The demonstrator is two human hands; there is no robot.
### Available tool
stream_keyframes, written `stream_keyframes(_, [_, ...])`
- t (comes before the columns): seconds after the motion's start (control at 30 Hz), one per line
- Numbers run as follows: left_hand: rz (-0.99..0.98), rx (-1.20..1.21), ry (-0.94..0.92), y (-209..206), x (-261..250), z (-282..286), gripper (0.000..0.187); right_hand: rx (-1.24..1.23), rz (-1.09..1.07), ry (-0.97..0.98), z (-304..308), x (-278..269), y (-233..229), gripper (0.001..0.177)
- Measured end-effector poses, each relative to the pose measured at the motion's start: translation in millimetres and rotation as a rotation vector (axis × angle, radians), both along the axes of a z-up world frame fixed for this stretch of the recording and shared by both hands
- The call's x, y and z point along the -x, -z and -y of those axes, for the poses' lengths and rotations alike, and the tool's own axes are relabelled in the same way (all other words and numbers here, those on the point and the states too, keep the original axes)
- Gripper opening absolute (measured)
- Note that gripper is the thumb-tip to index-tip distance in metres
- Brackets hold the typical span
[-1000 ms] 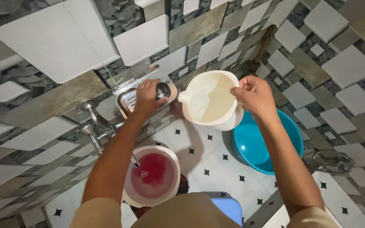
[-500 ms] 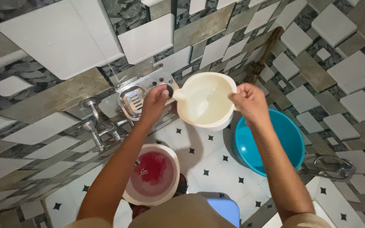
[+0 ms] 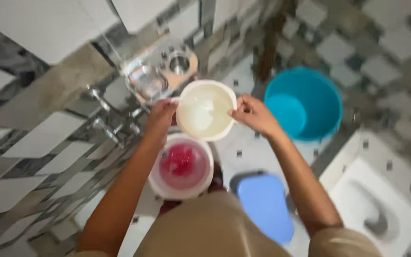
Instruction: The person fills a white jug with water from a tap and pours it into a pink bucket. They then use a pink loofah to scrub a metal cup and the wall tiles around the tap area. The person repeatedly rinses the loofah under running water and wrings it out.
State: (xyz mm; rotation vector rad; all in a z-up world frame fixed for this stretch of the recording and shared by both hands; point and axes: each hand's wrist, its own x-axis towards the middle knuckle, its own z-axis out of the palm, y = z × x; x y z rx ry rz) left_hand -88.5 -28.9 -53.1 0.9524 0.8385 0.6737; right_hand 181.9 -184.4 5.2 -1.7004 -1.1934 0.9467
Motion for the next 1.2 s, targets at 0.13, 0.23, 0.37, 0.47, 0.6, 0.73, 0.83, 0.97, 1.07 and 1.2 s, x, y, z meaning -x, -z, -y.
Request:
stream_keyframes(0.13, [-0.192,-0.025,0.111,10,35,27,0.022,0.054,-0.263,0.137,38,56,39,0.027])
stream_keyframes(0.23, [-0.271,-0.118,0.214,27,63,44,0.022,0.114,-0.323,0.227,62,93,60,0.024])
stream_keyframes(0.37, [-0.243,-0.109,0.297,69,87,67,0.030,0.223,-0.347,0.361,93,128,95,0.026])
stream_keyframes(0.47, [-0.351,-0.522,0.398,119,94,87,0.034,0.232,-0.365,0.411,112,140,137,0.029])
stream_keyframes(0.6, [-0.533,-0.336,0.354,188,98,107,0.069,0.351,-0.278,0.453,122,144,210,0.030])
stream_keyframes(0.73, [-0.645,0.095,0.307,225,97,128,0.075,0.390,-0.205,0.452,118,148,288,0.028])
stream_keyframes(0.83, [-0.701,0.104,0.307,260,103,132,0.075,0.473,-0.138,0.412,122,157,341,0.029])
stream_keyframes(0.97, [-0.720,0.148,0.250,353,113,139,0.076,0.516,0.041,0.284,120,149,412,0.030])
stream_keyframes(1.07, [-0.563,0.169,0.137,433,122,159,0.075,0.530,0.024,0.250,118,149,456,0.028])
stream_keyframes(1.2, [-0.395,0.246,0.026,512,125,171,0.078,0.498,0.166,0.189,106,140,509,0.028])
